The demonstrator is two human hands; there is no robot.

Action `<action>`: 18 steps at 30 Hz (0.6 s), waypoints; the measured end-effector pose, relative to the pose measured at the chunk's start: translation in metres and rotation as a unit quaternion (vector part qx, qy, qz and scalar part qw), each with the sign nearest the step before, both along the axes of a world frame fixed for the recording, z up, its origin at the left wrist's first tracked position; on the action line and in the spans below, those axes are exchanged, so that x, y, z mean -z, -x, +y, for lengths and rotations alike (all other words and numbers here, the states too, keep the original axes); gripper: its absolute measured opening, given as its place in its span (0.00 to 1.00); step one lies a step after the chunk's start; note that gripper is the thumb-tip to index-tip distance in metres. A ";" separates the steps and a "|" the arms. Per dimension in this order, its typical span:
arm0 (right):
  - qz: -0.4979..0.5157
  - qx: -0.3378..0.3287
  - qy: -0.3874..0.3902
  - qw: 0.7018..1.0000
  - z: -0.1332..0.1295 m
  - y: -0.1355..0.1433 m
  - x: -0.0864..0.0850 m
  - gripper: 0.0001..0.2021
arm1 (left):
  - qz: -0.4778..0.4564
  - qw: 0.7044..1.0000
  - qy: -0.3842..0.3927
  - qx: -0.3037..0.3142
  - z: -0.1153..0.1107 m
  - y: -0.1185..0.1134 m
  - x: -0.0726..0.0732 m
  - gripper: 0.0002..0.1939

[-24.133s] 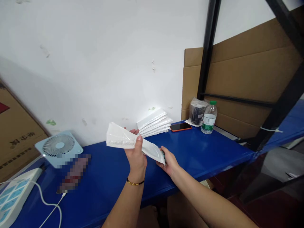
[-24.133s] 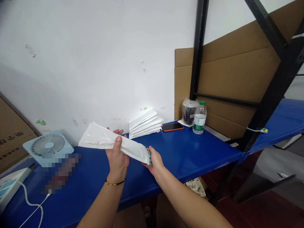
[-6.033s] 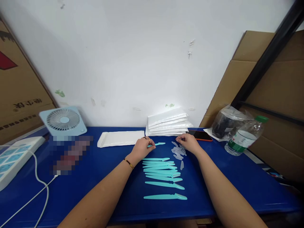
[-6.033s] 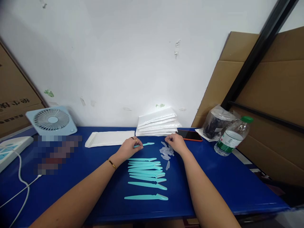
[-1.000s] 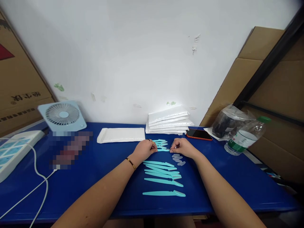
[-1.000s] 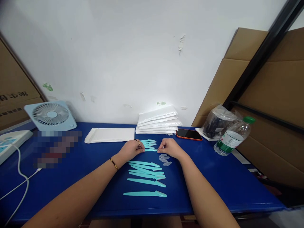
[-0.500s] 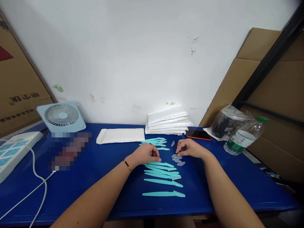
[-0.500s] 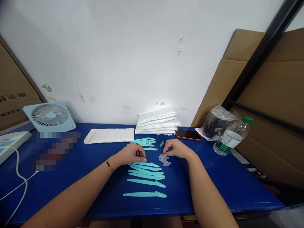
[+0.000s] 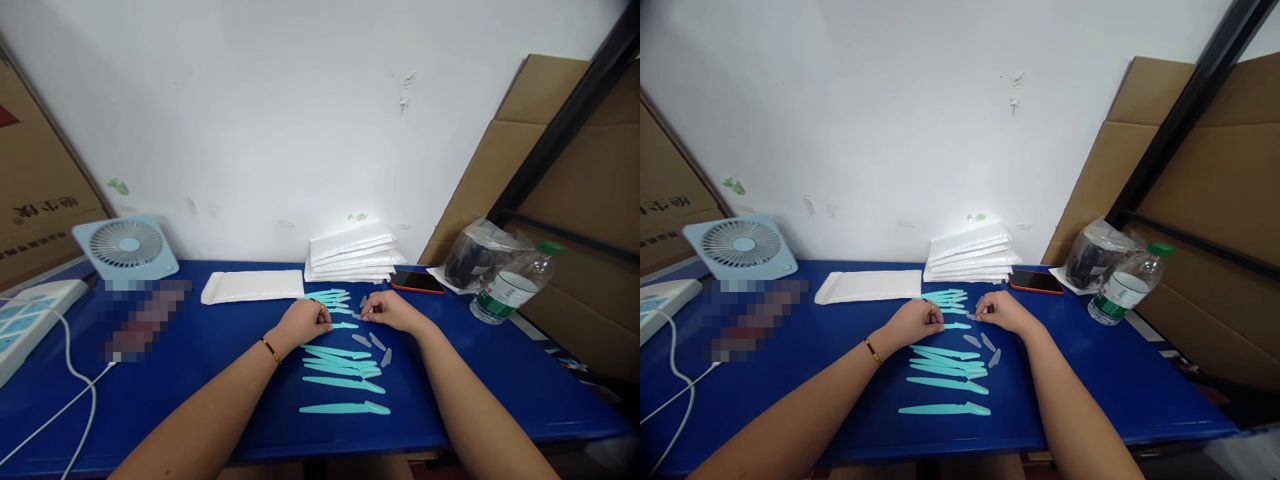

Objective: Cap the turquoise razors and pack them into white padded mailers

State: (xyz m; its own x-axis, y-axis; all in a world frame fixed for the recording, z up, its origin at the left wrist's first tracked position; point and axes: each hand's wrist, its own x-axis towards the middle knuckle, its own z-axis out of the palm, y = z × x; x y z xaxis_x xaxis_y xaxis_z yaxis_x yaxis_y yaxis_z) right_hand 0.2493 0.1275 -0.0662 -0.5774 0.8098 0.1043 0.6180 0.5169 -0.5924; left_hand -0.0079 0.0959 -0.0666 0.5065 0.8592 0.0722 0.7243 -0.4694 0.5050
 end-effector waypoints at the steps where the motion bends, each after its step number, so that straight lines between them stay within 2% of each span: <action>1: 0.003 -0.004 0.004 1.000 0.000 0.002 0.000 0.09 | 0.001 1.000 0.003 -0.001 0.000 -0.001 0.001 0.09; 11: -0.021 0.028 0.035 0.999 -0.003 0.001 0.002 0.09 | -0.007 1.000 -0.009 -0.029 0.005 0.002 0.008 0.08; 15: -0.006 0.013 -0.001 1.000 -0.003 0.016 0.006 0.07 | -0.012 0.999 -0.023 -0.020 0.009 -0.001 0.011 0.07; 18: 0.004 0.034 -0.030 0.999 -0.003 0.022 0.005 0.07 | -0.008 0.998 -0.058 -0.034 0.009 -0.004 0.010 0.07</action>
